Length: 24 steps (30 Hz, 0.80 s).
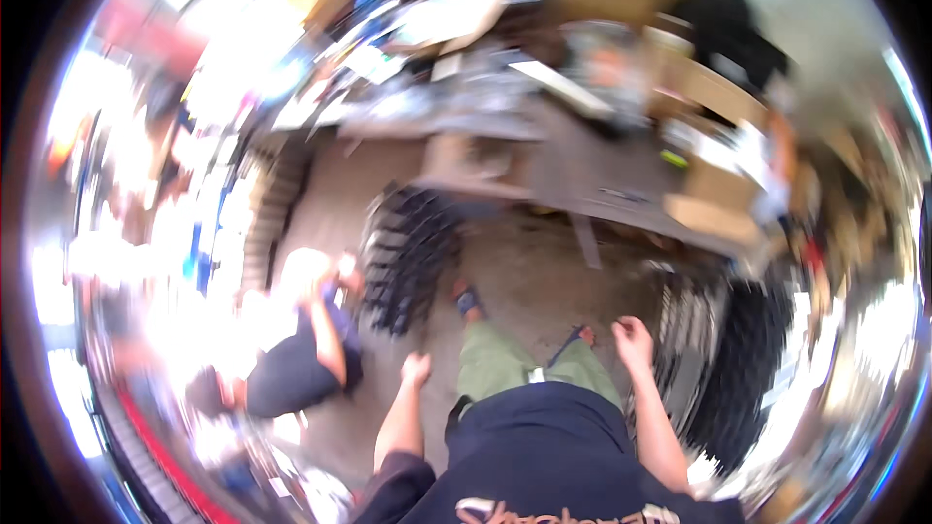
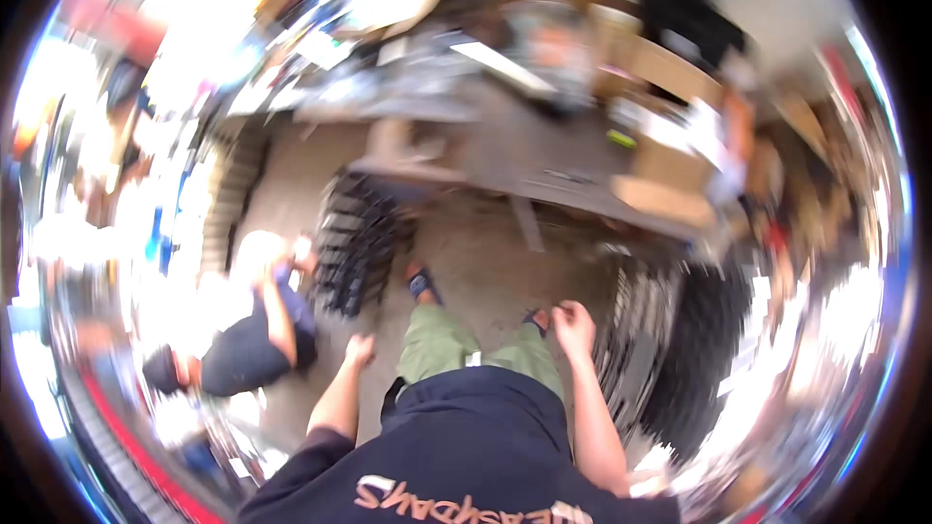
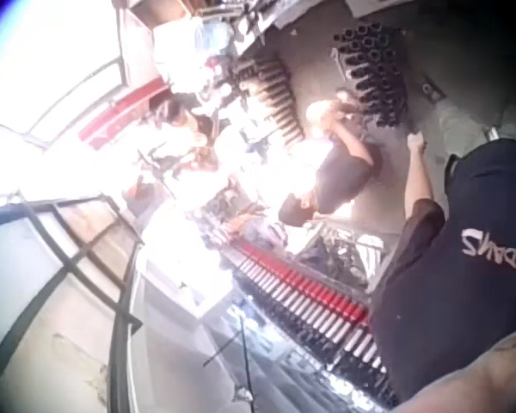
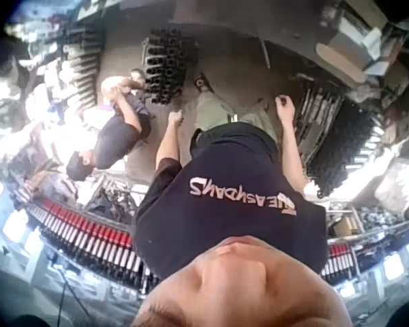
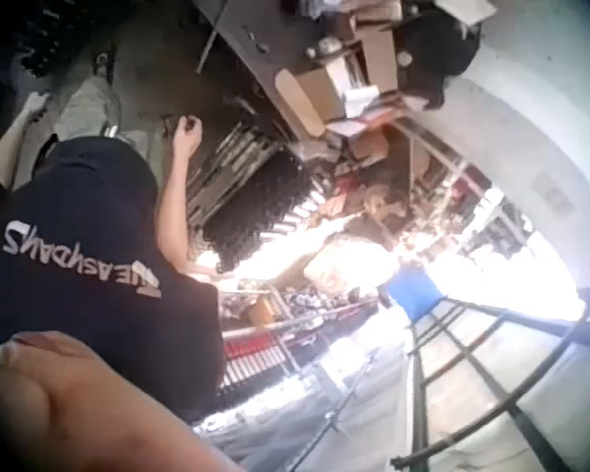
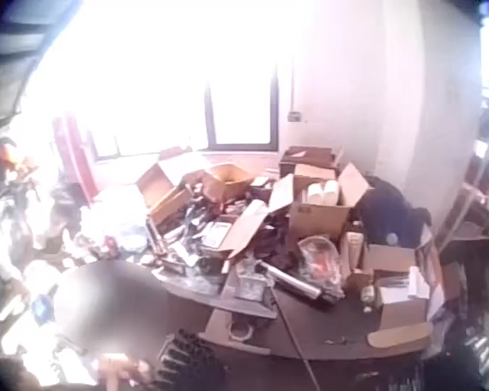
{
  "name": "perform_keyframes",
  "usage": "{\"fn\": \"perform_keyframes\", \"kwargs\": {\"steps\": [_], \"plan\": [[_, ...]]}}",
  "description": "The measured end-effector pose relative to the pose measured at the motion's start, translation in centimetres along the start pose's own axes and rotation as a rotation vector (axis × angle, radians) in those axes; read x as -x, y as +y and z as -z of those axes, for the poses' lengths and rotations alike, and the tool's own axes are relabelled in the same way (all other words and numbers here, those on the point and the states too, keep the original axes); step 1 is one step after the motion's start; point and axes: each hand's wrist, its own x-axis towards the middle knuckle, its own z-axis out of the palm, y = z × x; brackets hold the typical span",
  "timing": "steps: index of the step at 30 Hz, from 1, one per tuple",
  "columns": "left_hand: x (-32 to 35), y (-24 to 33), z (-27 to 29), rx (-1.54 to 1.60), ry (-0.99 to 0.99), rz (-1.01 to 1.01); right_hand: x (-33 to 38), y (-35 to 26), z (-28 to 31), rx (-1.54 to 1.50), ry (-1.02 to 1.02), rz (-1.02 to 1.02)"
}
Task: The person assembles metal cylinders by inserting a internal components, tightening them using a manual press tool on a workbench, and placing the finished units into a storage crate.
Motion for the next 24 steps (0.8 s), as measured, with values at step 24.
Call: {"fn": "perform_keyframes", "kwargs": {"steps": [24], "plan": [[-5.3, -4.0, 0.3, 1.006, 0.197, 0.551, -18.5, -13.9, -7.3, -0.095, -0.488, -0.327]]}}
